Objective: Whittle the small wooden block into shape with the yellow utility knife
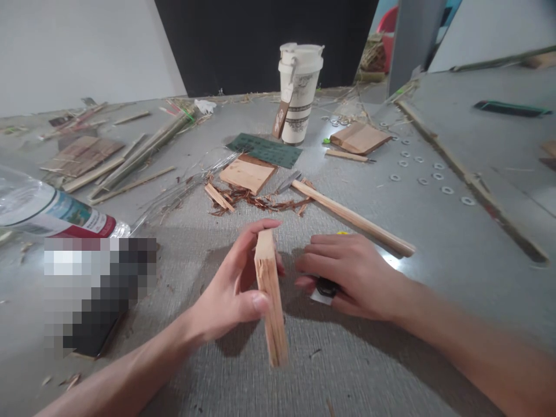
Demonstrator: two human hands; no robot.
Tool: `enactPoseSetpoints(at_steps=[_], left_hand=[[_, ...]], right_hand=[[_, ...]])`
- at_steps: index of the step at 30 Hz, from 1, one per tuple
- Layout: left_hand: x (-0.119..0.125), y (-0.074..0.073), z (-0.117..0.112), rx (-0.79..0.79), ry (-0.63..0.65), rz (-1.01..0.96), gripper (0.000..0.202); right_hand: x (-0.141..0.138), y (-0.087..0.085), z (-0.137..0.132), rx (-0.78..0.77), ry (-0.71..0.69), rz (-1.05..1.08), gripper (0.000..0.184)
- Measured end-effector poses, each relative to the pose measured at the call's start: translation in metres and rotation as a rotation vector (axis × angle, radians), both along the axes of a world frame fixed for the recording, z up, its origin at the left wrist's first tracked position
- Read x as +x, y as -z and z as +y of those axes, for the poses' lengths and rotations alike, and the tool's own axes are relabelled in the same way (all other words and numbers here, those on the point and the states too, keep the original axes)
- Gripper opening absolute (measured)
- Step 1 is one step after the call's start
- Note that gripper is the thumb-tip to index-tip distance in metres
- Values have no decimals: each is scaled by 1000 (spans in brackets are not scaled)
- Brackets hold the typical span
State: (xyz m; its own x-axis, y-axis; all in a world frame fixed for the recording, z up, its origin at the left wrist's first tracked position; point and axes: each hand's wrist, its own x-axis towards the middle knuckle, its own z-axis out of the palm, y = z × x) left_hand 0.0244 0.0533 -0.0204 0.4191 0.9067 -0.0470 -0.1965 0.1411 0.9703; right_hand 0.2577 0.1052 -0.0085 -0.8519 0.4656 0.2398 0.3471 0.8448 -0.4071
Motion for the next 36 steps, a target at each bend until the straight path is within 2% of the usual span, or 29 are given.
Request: enactPoseSetpoints(at_steps=[3, 6, 8, 10, 17, 24, 28, 33, 36], left_hand=[[0, 1, 1, 27, -112, 29, 81], [0, -1, 0, 34, -261, 214, 63], [0, -2, 0, -11, -350, 331, 49], [0, -2, 0, -81, -396, 339, 43], [1, -3, 2, -222, -413, 257, 42], [2, -3, 3, -250, -385, 226, 49], [-1, 0, 3, -205, -333, 128, 54], [-3, 2, 3, -59, -292, 15, 56], [-4, 2, 2, 28, -225, -24, 56]], right_hand=[[0, 1, -1, 21, 31, 65, 20], [2, 5, -1, 38, 36, 119, 19], [2, 7, 0, 58, 48, 111, 15], [2, 9, 1, 77, 57, 85, 14], [-1, 5, -2, 65, 16, 89, 18], [-2, 5, -4, 77, -37, 125, 20], [-3, 4, -5, 92, -64, 157, 31], [-4, 3, -7, 136, -86, 164, 42], [-5, 2, -7, 165, -108, 180, 46]])
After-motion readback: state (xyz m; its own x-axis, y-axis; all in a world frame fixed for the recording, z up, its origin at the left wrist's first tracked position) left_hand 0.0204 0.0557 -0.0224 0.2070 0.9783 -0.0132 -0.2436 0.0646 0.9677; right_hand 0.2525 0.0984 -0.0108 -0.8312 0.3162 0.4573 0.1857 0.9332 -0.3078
